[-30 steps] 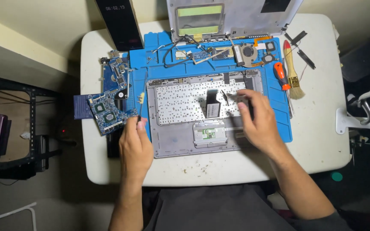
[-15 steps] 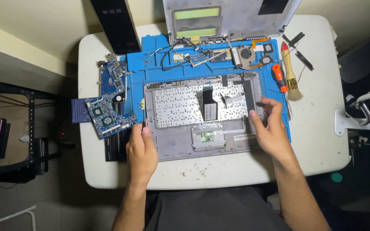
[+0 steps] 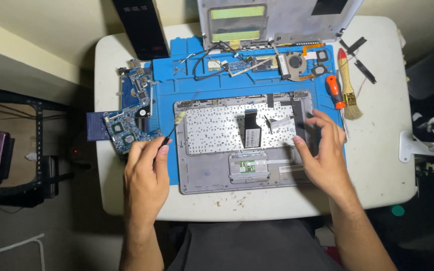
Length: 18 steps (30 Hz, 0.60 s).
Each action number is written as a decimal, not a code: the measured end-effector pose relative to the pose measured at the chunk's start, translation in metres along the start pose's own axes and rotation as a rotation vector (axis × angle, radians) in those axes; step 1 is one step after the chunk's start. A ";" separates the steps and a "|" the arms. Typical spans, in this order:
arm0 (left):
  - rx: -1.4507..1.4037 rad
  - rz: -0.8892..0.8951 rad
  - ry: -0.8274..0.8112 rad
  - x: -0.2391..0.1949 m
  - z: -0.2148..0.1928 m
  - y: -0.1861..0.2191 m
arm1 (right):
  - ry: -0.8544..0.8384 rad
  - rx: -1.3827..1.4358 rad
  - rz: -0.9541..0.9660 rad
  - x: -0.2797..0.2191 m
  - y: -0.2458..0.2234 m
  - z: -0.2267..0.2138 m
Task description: The person disassembles a laptop on a blue anti-static mat, using a screwdriver to remove screws and separate components. They handle the motherboard, battery, and internal cables, placing parts aside and adjusting the camera angle briefly.
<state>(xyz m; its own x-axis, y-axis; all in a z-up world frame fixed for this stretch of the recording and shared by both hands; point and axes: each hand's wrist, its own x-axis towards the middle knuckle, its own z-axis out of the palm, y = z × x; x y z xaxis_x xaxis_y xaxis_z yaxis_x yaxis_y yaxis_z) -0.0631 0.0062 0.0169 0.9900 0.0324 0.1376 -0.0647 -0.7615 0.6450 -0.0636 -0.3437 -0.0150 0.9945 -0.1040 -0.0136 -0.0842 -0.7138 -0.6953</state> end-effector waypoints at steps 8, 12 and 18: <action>-0.412 0.158 0.107 0.047 -0.039 0.022 | 0.206 -0.153 -0.431 0.058 0.010 0.003; -0.673 0.241 0.139 0.070 -0.022 0.019 | 0.378 -0.178 -0.529 0.067 0.043 0.019; -0.339 0.408 0.147 0.097 -0.001 0.013 | 0.348 -0.202 -0.447 0.062 0.067 0.024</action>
<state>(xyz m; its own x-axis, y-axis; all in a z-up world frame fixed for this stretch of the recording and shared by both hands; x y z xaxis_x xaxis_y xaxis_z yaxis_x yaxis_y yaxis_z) 0.0322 0.0002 0.0389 0.8498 -0.1130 0.5148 -0.5003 -0.4805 0.7203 -0.0065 -0.3814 -0.0799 0.8603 0.0400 0.5082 0.2931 -0.8545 -0.4289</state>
